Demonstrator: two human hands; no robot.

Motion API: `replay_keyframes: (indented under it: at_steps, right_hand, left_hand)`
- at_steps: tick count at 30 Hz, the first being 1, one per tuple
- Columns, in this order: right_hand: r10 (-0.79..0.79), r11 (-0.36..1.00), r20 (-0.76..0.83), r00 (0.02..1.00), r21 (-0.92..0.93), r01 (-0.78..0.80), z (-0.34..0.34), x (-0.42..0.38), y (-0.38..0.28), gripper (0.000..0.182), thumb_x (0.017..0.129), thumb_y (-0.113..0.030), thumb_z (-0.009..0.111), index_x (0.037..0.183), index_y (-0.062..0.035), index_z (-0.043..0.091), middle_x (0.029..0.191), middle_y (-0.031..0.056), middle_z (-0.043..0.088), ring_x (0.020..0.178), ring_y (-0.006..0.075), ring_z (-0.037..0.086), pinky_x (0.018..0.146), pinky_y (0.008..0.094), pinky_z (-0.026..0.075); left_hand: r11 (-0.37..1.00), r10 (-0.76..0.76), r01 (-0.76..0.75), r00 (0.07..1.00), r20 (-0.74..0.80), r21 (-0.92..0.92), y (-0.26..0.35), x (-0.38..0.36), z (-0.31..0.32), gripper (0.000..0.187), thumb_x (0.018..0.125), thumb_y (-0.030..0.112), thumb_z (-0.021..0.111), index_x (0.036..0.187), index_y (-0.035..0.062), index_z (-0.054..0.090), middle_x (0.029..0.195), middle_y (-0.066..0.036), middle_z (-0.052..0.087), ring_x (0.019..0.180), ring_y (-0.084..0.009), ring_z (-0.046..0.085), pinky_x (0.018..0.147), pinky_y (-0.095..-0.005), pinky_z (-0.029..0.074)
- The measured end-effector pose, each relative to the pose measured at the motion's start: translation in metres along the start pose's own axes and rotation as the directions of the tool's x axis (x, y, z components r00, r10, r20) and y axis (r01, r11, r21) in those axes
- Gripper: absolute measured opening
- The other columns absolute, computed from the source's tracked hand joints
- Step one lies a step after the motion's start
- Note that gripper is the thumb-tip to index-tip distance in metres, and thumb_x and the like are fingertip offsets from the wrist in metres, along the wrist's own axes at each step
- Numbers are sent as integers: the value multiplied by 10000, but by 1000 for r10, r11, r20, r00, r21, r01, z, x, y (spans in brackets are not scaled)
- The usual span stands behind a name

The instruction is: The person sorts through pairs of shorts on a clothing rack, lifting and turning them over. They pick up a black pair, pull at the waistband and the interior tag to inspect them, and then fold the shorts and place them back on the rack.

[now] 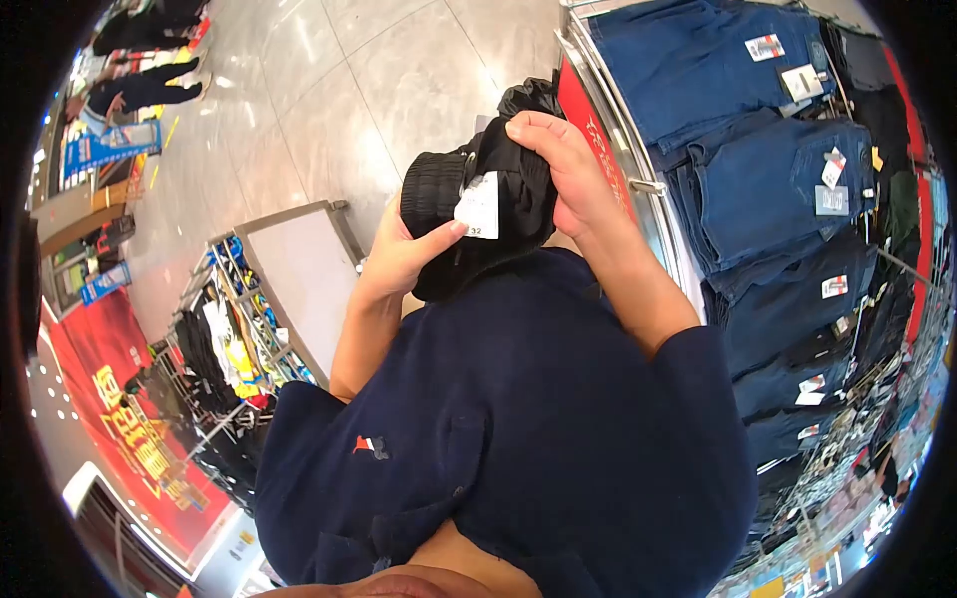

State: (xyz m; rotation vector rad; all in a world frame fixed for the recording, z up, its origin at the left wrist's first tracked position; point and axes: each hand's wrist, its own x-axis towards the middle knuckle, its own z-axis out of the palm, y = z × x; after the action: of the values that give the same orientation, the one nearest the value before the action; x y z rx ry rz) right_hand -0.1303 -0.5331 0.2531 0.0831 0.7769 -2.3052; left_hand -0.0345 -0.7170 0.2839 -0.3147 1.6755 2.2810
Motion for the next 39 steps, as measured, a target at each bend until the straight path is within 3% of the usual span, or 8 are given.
replay_keyframes:
  at_steps: [6, 16, 25, 28, 32, 35, 36, 39]
  right_hand:
    - [-6, 1000, -79, 997, 13, 7, -1, 4, -7, 110, 903, -112, 557, 835, -46, 610, 798, 24, 641, 709, 93, 618, 660, 231, 506]
    - [-2, 1000, -38, 999, -23, 1, 14, 30, -1, 115, 905, -113, 560, 811, -55, 591, 762, -7, 613, 675, 62, 581, 626, 216, 476]
    - [-190, 979, -145, 971, -95, 177, 61, 61, 11, 118, 908, -104, 562, 804, -54, 580, 806, 2, 620, 720, 65, 582, 671, 219, 476]
    - [-258, 964, -267, 929, -131, 230, 89, 72, 16, 111, 908, -96, 561, 809, -51, 582, 822, 11, 631, 743, 78, 600, 699, 229, 491]
    - [-354, 934, -220, 909, -121, 335, 100, 93, 32, 93, 913, -80, 550, 852, -40, 607, 846, 17, 638, 776, 90, 612, 716, 236, 499]
    - [-418, 909, -299, 858, -137, 395, 110, 102, 48, 109, 912, -101, 551, 833, -26, 557, 912, 72, 634, 810, 130, 617, 754, 264, 511]
    - [-439, 899, -350, 828, -162, 408, 116, 105, 53, 101, 911, -92, 554, 830, -33, 569, 887, 49, 632, 791, 114, 611, 734, 252, 504]
    - [-513, 857, -438, 738, -211, 470, 127, 110, 67, 91, 903, -71, 565, 819, -56, 595, 837, -5, 622, 752, 75, 592, 689, 225, 484]
  left_hand:
    - [1000, -22, 22, 1000, 19, 12, 2, 11, 1, 516, 789, 5, 696, 1249, -13, 463, 1151, -66, 578, 1058, -125, 544, 947, -301, 424]
    - [1000, 23, -23, 1000, 12, -17, 13, 13, -21, 556, 799, -16, 683, 1291, -6, 425, 1199, -68, 554, 1106, -128, 519, 969, -306, 408]
    - [997, 70, -64, 973, 220, -33, 42, 51, -90, 530, 804, -14, 689, 1274, 1, 446, 1194, -66, 560, 1106, -131, 524, 970, -306, 411]
    - [997, 71, -65, 953, 295, -31, 60, 65, -114, 519, 809, -10, 686, 1270, 0, 448, 1192, -67, 564, 1104, -133, 528, 969, -306, 413]
    - [999, 50, -38, 911, 409, -38, 74, 89, -152, 531, 813, -9, 682, 1282, -2, 432, 1199, -73, 561, 1109, -134, 527, 966, -306, 415]
    - [998, 41, -18, 896, 442, -56, 80, 100, -172, 545, 818, -5, 675, 1297, -3, 415, 1203, -79, 557, 1112, -138, 527, 965, -307, 418]
    - [998, 40, -14, 891, 453, -60, 82, 105, -179, 550, 820, -2, 673, 1302, -4, 409, 1204, -81, 556, 1113, -139, 527, 964, -308, 419]
    - [950, -64, 203, 870, 488, -236, 88, 116, -192, 554, 821, 14, 674, 1308, -11, 411, 1200, -82, 555, 1112, -144, 528, 961, -305, 423]
